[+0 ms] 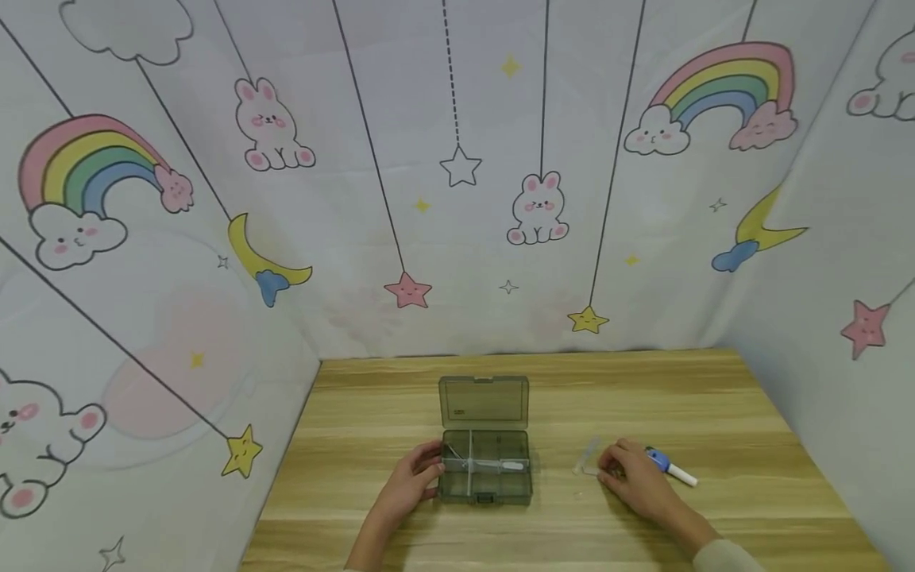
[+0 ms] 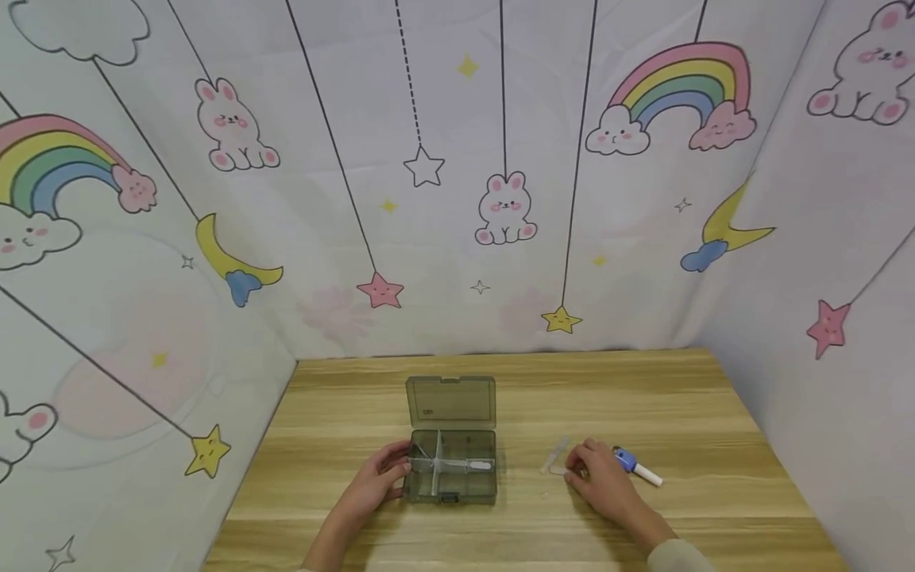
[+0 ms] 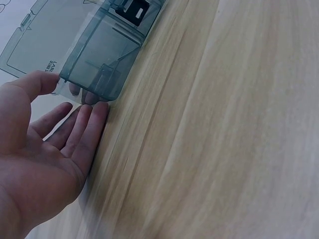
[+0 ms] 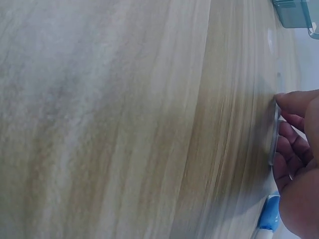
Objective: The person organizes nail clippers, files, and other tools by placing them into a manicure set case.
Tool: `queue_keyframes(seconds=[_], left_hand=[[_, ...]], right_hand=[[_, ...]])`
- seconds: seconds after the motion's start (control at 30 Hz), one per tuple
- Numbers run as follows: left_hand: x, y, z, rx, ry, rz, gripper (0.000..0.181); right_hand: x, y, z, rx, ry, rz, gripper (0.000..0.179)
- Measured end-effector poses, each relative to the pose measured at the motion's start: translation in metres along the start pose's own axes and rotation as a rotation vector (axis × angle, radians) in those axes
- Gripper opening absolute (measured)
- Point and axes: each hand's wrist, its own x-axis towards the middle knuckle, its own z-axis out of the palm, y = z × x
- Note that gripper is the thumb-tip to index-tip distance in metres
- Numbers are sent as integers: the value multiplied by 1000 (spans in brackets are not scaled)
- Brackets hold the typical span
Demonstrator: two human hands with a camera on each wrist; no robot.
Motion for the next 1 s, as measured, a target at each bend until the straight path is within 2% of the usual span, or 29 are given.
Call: queue_keyframes(seconds=[0.43, 0.67, 1.0], left_hand=[[-1, -1, -1, -10, -1, 3, 57], [-1, -2, -1, 0, 1, -1, 58], [3, -4, -1, -6, -4, 5, 58]], right_hand=[[0, -6, 2, 61, -24, 67, 22], [-2, -7, 3, 74, -17, 77, 24], [1, -7, -3, 125, -55, 81, 22]])
